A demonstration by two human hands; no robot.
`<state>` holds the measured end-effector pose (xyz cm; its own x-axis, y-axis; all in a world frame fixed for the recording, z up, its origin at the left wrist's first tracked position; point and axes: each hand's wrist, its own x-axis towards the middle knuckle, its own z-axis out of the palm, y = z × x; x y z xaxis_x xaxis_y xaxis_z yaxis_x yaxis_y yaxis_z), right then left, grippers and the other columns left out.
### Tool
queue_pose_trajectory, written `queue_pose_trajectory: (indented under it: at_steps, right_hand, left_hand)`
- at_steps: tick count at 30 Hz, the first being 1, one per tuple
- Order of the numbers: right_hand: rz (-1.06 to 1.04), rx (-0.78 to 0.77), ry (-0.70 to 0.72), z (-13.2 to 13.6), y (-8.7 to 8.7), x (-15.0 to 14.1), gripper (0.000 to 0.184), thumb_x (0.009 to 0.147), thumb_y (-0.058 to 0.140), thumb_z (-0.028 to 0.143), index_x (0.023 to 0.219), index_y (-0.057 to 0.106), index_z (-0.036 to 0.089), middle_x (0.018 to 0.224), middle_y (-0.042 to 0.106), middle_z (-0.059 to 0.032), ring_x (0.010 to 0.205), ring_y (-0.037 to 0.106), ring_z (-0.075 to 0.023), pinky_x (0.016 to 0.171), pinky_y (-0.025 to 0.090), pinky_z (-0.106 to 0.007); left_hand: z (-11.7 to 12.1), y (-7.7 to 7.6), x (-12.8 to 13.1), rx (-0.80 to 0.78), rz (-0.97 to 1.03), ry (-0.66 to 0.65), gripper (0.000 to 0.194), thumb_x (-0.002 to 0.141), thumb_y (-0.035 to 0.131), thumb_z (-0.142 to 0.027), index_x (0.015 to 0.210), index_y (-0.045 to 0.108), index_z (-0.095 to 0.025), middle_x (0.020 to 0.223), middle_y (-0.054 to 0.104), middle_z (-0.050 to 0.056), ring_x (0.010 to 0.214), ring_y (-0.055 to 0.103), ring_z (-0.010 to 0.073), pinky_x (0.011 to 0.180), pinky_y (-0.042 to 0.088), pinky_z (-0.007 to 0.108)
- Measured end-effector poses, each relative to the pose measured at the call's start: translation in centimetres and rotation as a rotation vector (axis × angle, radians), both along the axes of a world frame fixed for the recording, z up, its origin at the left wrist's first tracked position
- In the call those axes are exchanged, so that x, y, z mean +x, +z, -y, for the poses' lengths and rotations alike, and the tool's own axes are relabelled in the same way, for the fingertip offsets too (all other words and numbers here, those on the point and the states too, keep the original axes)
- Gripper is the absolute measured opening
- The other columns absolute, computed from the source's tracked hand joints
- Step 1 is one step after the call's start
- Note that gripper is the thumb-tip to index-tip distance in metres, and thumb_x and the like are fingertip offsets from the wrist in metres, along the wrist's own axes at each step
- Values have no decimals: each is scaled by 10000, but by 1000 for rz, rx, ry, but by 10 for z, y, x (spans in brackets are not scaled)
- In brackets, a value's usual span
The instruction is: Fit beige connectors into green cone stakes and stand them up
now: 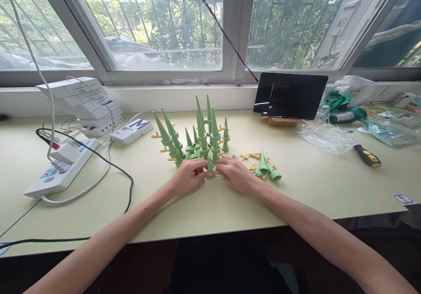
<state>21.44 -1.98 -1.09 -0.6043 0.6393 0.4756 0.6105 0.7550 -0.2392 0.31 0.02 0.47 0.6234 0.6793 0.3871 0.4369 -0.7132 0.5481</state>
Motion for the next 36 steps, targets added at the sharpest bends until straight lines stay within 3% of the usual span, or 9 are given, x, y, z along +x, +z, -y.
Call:
queue_pose_trajectory:
  at_steps: [17, 28, 36]
  right_hand:
    - [-3, 20, 3, 2, 1, -1, 197, 952, 498, 100, 814, 632, 140, 819, 614, -85, 782, 551, -196, 696, 507, -326]
    - [-14, 20, 8, 2, 1, -2, 192, 954, 510, 109, 818, 640, 147, 819, 618, -82, 810, 569, -198, 709, 515, -328]
    - [-13, -86, -76, 8, 5, 0, 150, 957, 549, 196, 858, 647, 141, 839, 598, -72, 752, 568, -183, 647, 474, -300]
  left_hand:
    - [-1, -1, -1, -3, -16, 1, 156, 893, 612, -289, 834, 683, -163, 663, 568, 3, 572, 461, 106, 530, 400, 214]
    - [1, 2, 0, 12, 5, 2, 192, 885, 611, -299, 766, 654, -155, 626, 542, -5, 544, 443, 98, 508, 392, 209]
    - [1, 4, -1, -24, -42, -14, 120, 879, 616, -245, 798, 640, -161, 702, 558, 2, 584, 510, 102, 533, 429, 213]
